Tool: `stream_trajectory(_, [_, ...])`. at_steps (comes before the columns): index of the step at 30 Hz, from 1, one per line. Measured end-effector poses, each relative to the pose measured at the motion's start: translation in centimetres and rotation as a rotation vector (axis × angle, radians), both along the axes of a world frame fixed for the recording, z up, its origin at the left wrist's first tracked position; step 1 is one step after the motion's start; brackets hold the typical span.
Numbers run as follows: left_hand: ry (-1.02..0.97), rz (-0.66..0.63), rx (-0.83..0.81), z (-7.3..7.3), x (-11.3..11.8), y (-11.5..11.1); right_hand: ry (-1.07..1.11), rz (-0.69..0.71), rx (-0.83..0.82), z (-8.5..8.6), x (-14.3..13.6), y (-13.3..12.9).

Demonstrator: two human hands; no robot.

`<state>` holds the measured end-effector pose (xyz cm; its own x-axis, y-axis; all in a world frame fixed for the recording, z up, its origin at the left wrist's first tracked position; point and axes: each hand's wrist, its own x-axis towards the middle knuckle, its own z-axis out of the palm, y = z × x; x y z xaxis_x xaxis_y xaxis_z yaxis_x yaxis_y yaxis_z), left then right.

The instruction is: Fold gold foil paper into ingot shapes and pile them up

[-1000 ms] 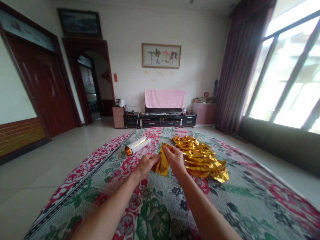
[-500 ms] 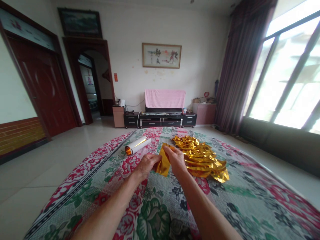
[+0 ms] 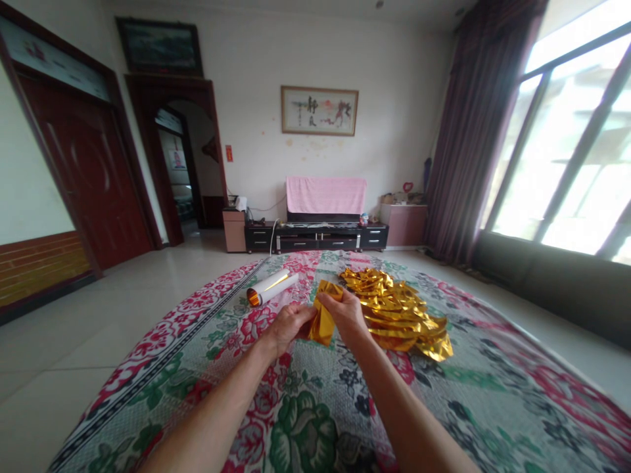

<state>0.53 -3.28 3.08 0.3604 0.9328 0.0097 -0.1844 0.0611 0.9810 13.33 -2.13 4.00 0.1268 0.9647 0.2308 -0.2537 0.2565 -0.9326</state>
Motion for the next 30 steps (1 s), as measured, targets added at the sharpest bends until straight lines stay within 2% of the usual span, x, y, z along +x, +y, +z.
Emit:
stream_trajectory(9, [0.151, 0.005, 0.038, -0.1, -0.5, 0.0, -0.038, -0.082, -0.008, 0.4, 0.2, -0.1])
stream_trajectory(25, [0.114, 0.043, 0.053, -0.1, -0.2, 0.0, -0.062, -0.106, 0.006, 1.0, 0.1, -0.5])
stream_trajectory(30, [0.105, -0.012, 0.004, -0.1, -0.4, 0.1, -0.071, -0.113, 0.007, 1.1, 0.1, -0.6])
